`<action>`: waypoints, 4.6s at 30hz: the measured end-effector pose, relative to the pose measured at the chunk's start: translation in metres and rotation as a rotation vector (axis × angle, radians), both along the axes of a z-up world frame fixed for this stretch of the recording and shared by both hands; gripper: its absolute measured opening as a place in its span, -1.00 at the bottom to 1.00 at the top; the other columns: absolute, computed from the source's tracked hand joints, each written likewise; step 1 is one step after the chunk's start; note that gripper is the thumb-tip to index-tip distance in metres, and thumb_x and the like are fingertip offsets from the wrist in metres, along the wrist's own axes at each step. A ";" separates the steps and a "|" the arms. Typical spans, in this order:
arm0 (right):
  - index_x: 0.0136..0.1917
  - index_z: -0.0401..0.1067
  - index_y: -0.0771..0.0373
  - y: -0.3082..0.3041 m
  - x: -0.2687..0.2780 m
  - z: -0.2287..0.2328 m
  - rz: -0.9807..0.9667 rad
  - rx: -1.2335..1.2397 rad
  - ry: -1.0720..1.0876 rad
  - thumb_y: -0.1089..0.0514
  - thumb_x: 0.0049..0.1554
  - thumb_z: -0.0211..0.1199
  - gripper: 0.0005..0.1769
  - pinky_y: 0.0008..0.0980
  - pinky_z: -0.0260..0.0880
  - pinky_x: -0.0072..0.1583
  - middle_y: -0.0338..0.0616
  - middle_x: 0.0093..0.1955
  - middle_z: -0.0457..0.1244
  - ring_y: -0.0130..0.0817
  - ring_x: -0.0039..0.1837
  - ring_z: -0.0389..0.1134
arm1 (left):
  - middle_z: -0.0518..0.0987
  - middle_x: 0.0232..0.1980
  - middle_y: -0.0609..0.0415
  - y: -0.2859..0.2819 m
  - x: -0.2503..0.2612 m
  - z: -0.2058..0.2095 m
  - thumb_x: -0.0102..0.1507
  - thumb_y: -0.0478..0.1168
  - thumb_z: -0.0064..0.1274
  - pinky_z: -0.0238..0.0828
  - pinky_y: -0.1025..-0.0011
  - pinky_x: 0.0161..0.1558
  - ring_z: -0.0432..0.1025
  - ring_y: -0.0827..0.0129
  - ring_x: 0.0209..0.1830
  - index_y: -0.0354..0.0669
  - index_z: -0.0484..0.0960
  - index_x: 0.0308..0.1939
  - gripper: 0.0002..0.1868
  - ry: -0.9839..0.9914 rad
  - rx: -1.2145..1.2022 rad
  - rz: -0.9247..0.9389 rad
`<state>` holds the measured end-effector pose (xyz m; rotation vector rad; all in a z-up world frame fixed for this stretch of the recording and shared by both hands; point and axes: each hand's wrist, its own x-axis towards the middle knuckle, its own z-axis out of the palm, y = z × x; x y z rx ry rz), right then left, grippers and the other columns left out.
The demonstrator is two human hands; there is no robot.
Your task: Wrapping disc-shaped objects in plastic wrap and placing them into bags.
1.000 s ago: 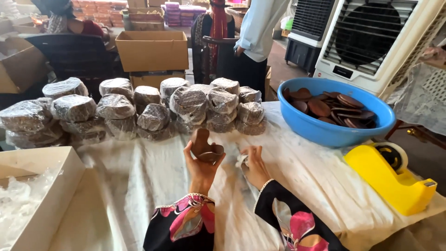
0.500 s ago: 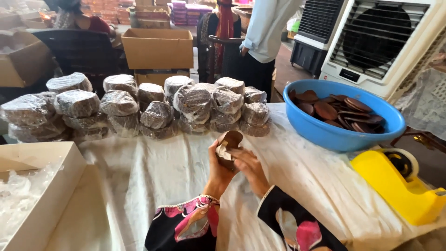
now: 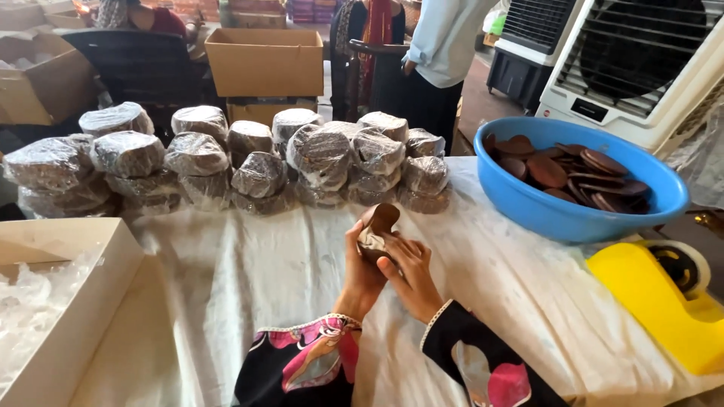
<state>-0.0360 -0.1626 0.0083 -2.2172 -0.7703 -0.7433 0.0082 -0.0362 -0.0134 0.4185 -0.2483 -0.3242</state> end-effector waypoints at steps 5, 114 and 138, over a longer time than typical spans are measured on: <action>0.39 0.32 0.34 -0.003 0.012 -0.011 -0.019 0.033 0.043 -0.19 0.36 -0.11 -0.39 -0.09 -0.12 0.46 0.00 0.44 0.20 -0.07 0.50 0.14 | 0.59 0.10 0.10 -0.002 -0.010 0.009 0.30 0.29 -0.18 0.34 0.21 0.26 0.47 0.29 0.14 -0.06 0.43 0.29 -0.34 -0.001 0.159 0.073; 0.02 0.55 0.33 -0.013 0.032 -0.007 -0.233 0.292 -0.044 0.38 -0.01 0.30 -0.72 -0.30 0.45 -0.06 -0.03 -0.02 0.41 -0.12 -0.07 0.49 | 0.56 0.02 -0.02 -0.010 -0.018 0.012 0.26 0.37 -0.15 0.52 0.38 -0.33 0.55 0.26 -0.29 0.00 0.29 0.38 -0.23 -0.064 0.649 0.265; -0.17 0.50 0.42 -0.023 0.034 -0.022 0.205 0.492 0.317 0.53 -0.02 0.20 -0.84 -0.49 0.45 -0.04 -0.27 -0.01 0.30 -0.49 0.04 0.38 | 0.54 0.20 -0.02 -0.010 -0.023 0.023 0.24 0.24 0.04 0.49 0.44 -0.02 0.47 0.33 0.15 -0.10 0.37 0.35 -0.27 -0.107 0.691 0.529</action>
